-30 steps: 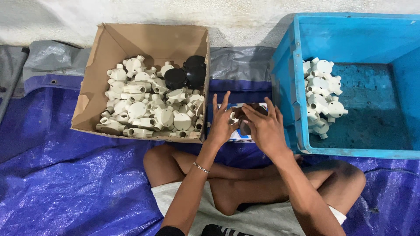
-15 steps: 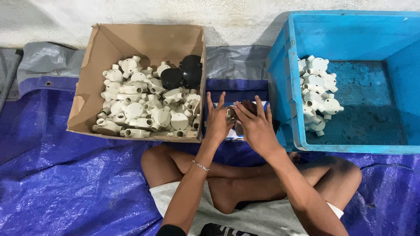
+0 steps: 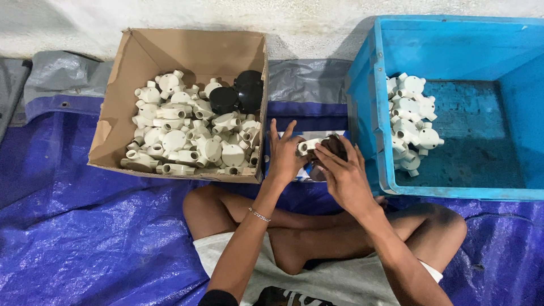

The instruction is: The person cleans white pipe fittings by wiping them with a cloth, then places each cleaned fitting into a blue plastic crate. The person holds each fitting steady with one hand while wiping with the other.

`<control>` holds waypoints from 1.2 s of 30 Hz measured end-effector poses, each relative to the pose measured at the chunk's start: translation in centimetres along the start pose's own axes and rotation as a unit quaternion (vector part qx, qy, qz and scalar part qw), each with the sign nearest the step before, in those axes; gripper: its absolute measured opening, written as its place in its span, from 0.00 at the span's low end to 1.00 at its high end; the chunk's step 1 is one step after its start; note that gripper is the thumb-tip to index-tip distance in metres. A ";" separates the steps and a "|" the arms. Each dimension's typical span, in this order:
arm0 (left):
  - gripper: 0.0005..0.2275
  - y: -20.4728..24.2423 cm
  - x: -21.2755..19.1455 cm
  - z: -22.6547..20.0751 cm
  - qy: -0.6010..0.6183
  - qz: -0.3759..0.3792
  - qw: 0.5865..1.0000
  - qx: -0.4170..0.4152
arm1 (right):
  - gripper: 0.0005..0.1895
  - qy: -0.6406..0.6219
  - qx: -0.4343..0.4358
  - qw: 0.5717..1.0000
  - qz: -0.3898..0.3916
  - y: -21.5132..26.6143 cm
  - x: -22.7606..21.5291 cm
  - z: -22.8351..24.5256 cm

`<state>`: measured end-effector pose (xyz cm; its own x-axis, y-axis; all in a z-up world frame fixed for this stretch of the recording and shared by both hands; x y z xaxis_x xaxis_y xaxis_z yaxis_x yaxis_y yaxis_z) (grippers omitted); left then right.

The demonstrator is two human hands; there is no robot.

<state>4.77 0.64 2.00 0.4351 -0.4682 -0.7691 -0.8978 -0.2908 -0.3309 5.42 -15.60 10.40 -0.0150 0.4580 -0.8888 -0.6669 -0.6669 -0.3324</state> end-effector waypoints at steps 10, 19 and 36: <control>0.17 -0.7 -2.6 -1.7 -0.002 -0.021 0.998 0.051 | 0.15 -0.094 0.048 0.994 -0.017 0.0 -1.4 -2.1; 0.16 -0.1 -0.1 -1.0 0.106 -0.038 0.993 0.040 | 0.11 -0.169 0.053 0.974 -0.141 -2.0 -7.0 -0.6; 0.16 -1.0 0.3 -0.6 0.012 -0.006 1.000 0.015 | 0.09 -0.067 0.047 0.997 -0.002 -2.7 -1.8 0.0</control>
<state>5.85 0.30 2.39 0.4474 -0.4848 -0.7515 -0.8938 -0.2716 -0.3569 7.25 -14.66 12.92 -0.1071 0.5387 -0.8356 -0.7333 -0.6103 -0.2995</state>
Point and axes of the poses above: each hand's wrist, its own y-axis away from the middle knuckle, its own x-axis out of the palm, z = x × y, the point moved 5 cm from there along -y, towards the middle knuckle, and after that the axes turned 4 degrees about x, right-handed, at the moved point
